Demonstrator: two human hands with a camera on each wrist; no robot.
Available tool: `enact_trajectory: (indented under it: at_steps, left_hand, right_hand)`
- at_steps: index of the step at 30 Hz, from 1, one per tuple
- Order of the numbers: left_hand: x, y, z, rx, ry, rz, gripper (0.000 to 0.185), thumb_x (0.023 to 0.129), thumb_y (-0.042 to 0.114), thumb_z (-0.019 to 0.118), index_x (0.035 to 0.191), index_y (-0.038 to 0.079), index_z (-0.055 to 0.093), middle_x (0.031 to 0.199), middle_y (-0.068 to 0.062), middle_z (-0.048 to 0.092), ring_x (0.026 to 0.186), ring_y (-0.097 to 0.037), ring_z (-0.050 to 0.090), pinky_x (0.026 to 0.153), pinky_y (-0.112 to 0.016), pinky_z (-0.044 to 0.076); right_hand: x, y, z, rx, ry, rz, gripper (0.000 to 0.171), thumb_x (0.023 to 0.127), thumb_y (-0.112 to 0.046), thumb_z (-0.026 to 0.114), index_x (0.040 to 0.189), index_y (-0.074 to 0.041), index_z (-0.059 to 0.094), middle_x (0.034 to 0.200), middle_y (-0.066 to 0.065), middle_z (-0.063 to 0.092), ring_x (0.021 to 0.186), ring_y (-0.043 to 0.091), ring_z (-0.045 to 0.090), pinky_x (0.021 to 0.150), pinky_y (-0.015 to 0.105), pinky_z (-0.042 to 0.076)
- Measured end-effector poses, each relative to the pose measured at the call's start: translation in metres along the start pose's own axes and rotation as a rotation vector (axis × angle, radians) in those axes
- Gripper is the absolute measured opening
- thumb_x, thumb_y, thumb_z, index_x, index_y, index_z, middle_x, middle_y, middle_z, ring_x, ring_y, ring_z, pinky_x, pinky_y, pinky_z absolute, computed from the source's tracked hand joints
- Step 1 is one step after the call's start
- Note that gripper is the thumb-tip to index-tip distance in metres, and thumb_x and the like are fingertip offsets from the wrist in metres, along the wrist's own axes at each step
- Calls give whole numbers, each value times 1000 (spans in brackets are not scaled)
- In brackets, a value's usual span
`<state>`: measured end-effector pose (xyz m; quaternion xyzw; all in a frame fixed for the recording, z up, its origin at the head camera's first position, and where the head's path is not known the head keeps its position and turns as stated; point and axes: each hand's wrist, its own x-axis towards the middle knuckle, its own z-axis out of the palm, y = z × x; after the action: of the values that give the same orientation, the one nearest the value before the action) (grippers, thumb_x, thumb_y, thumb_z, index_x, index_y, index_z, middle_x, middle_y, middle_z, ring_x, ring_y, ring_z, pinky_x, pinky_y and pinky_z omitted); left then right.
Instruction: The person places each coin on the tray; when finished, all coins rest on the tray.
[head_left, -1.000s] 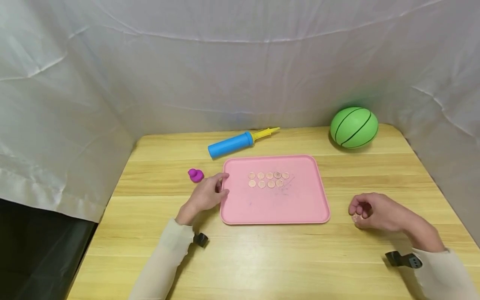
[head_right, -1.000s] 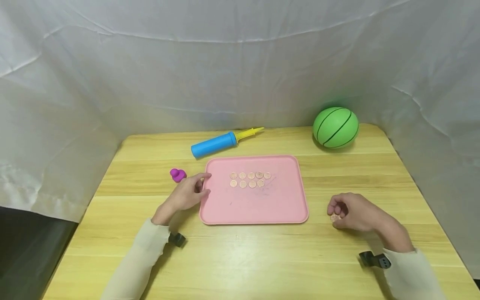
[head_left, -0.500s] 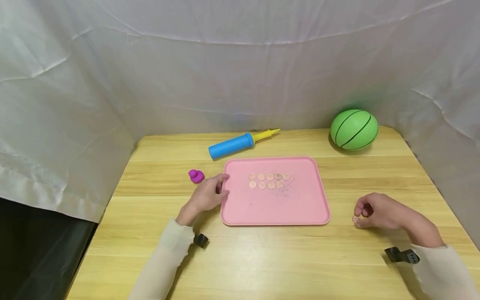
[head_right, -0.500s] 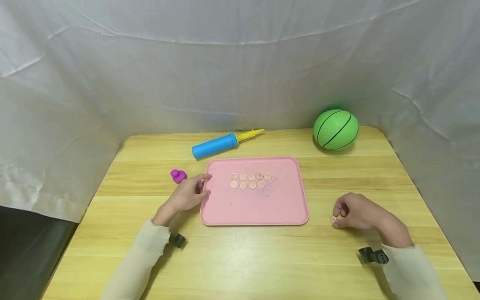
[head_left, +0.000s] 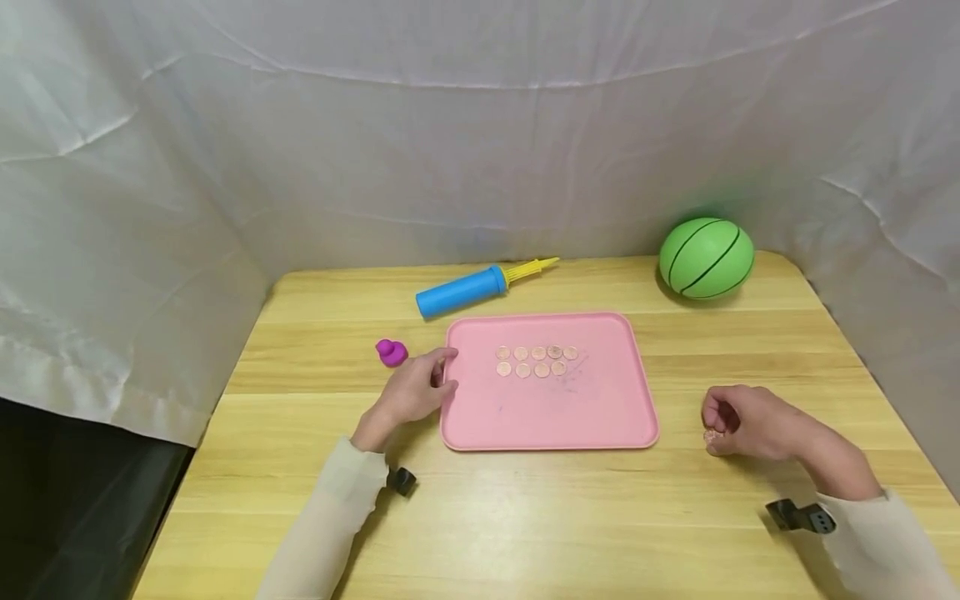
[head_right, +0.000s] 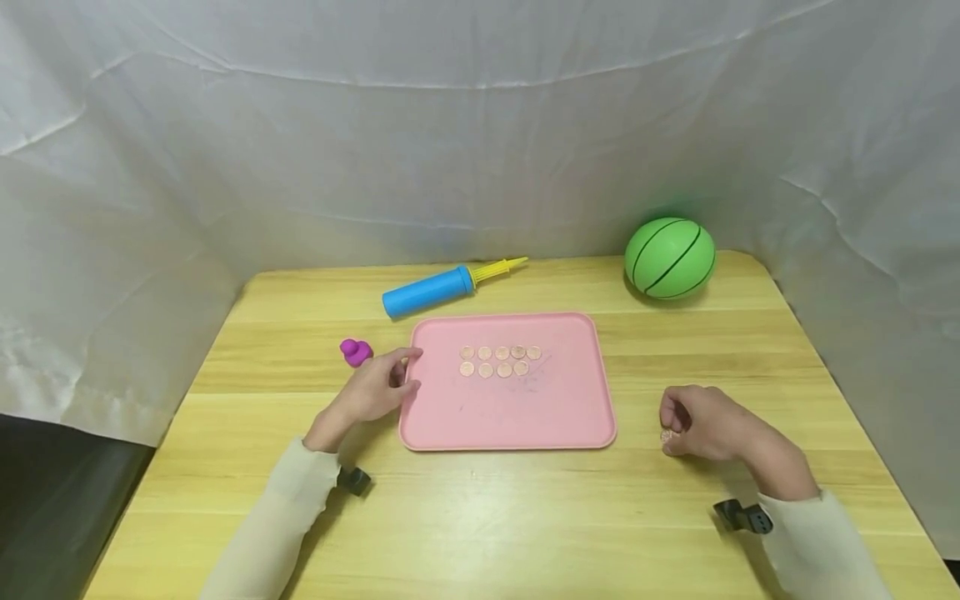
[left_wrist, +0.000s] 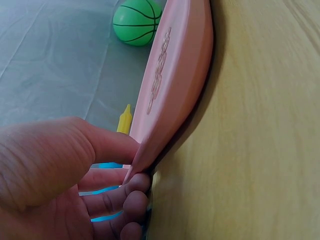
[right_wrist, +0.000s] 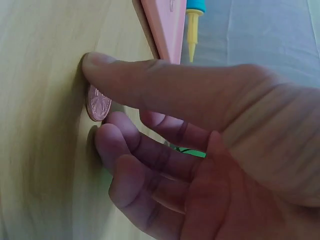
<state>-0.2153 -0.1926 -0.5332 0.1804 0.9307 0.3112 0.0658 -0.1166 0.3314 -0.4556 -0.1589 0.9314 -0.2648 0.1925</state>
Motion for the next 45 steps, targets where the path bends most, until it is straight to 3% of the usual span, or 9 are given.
enact_trajectory:
  at_steps: [6, 12, 24, 32, 40, 45]
  left_hand:
    - [0, 1, 1, -6, -1, 8, 57, 99, 24, 78, 153, 15, 63, 78, 5, 60, 68, -12, 54, 60, -24, 39]
    - [1, -1, 1, -6, -8, -6, 57, 99, 25, 78, 154, 16, 62, 79, 5, 62, 70, -12, 55, 60, -24, 40]
    - [-1, 3, -1, -8, -2, -9, 57, 99, 23, 78, 153, 14, 62, 79, 4, 60, 70, -14, 54, 61, -25, 38]
    - [2, -3, 2, 26, 3, 3, 57, 99, 27, 78, 153, 17, 62, 80, 6, 61, 69, -11, 54, 60, -24, 40]
    - [1, -2, 2, 2, -8, -7, 58, 99, 26, 78, 154, 17, 62, 80, 5, 61, 69, -12, 54, 60, -25, 39]
    - [0, 2, 0, 7, -5, -8, 58, 99, 24, 78, 154, 16, 62, 80, 4, 61, 70, -13, 54, 60, -25, 39]
  right_hand:
    - [-1, 2, -1, 14, 14, 31, 35, 80, -13, 94, 94, -10, 62, 85, -2, 61, 76, 2, 52, 68, 23, 46]
    - [4, 3, 1, 51, 43, -32, 31, 84, -9, 91, 97, -9, 63, 84, -3, 60, 76, 1, 52, 67, 22, 47]
    - [39, -3, -4, 21, 137, -88, 23, 88, -7, 86, 102, -3, 69, 86, -2, 64, 79, 3, 54, 69, 22, 50]
    - [55, -5, -7, -2, 149, -25, 29, 88, -11, 84, 108, 0, 67, 88, 0, 65, 78, 7, 56, 70, 24, 49]
    - [55, -4, -1, 52, 171, -92, 30, 85, -2, 84, 110, 0, 67, 86, 1, 62, 75, 2, 51, 67, 22, 47]
    - [55, -6, 1, 68, 134, -121, 20, 86, 2, 81, 102, -4, 71, 82, -3, 61, 74, 0, 51, 67, 21, 48]
